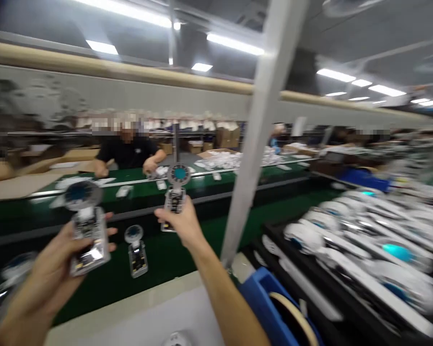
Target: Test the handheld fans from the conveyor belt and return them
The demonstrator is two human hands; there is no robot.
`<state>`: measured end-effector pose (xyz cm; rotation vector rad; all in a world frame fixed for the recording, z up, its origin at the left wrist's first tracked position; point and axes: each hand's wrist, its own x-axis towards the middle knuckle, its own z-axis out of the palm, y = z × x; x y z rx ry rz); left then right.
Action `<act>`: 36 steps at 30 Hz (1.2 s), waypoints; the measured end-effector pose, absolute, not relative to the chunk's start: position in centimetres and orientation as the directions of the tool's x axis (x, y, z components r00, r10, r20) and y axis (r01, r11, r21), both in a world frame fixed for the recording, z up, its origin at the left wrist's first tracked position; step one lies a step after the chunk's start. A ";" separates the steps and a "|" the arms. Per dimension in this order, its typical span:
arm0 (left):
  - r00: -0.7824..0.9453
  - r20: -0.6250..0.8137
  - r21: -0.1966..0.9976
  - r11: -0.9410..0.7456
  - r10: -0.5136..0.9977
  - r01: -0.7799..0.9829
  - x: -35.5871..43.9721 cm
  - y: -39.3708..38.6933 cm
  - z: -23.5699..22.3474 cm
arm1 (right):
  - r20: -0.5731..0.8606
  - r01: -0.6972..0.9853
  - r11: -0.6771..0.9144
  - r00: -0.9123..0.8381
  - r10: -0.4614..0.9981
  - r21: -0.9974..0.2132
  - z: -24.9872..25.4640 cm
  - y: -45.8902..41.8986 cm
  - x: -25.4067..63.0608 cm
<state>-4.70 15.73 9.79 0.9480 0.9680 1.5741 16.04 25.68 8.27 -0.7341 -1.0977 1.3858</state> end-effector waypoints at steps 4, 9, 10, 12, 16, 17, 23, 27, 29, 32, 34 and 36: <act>-0.074 0.100 0.904 -0.122 0.992 -0.409 -5.4 16.0 10.0 | 0.170 -0.387 0.089 -0.180 0.969 -0.918 9.1 24.2 15.6; -0.037 0.174 0.897 -0.174 0.984 -0.406 -5.6 16.0 10.1 | 0.104 -0.297 -0.003 -0.342 0.934 -0.955 10.2 22.5 15.1; -0.036 0.192 0.894 -0.190 0.981 -0.405 -5.6 15.8 10.1 | 0.109 -0.285 0.005 -0.350 0.930 -0.958 10.2 22.2 14.9; -0.032 0.224 0.888 -0.217 0.974 -0.406 -5.7 15.6 10.1 | 0.157 -0.295 0.048 -0.358 0.920 -0.954 10.1 21.7 14.5; -0.008 0.257 0.882 -0.238 0.966 -0.406 -5.8 15.6 9.9 | 0.247 -0.314 0.125 -0.386 0.889 -0.941 9.9 20.9 14.1; -0.005 0.262 0.880 -0.242 0.965 -0.408 -5.8 15.6 9.9 | 0.257 -0.314 0.135 -0.390 0.884 -0.940 9.9 20.8 14.1; 0.009 0.288 0.881 -0.261 0.958 -0.394 -5.6 15.5 9.9 | 0.284 -0.317 0.155 -0.415 0.864 -0.936 9.9 20.4 13.9; 0.026 0.299 0.884 -0.267 0.954 -0.385 -5.5 15.4 10.0 | 0.283 -0.315 0.155 -0.416 0.864 -0.936 10.0 20.3 13.6; 0.030 0.303 0.883 -0.268 0.953 -0.386 -5.3 15.5 10.0 | 0.278 -0.321 0.144 -0.421 0.863 -0.936 10.1 20.1 13.5; 0.031 0.310 0.879 -0.274 0.950 -0.390 -5.2 15.5 9.8 | 0.279 -0.338 0.134 -0.427 0.860 -0.932 10.1 20.0 13.4; 0.029 0.312 0.877 -0.276 0.950 -0.393 -5.1 15.5 9.7 | 0.287 -0.349 0.136 -0.431 0.855 -0.927 10.1 20.1 13.4; 0.030 0.313 0.875 -0.277 0.949 -0.396 -5.1 15.4 9.7 | 0.299 -0.359 0.143 -0.431 0.851 -0.923 10.0 20.1 13.4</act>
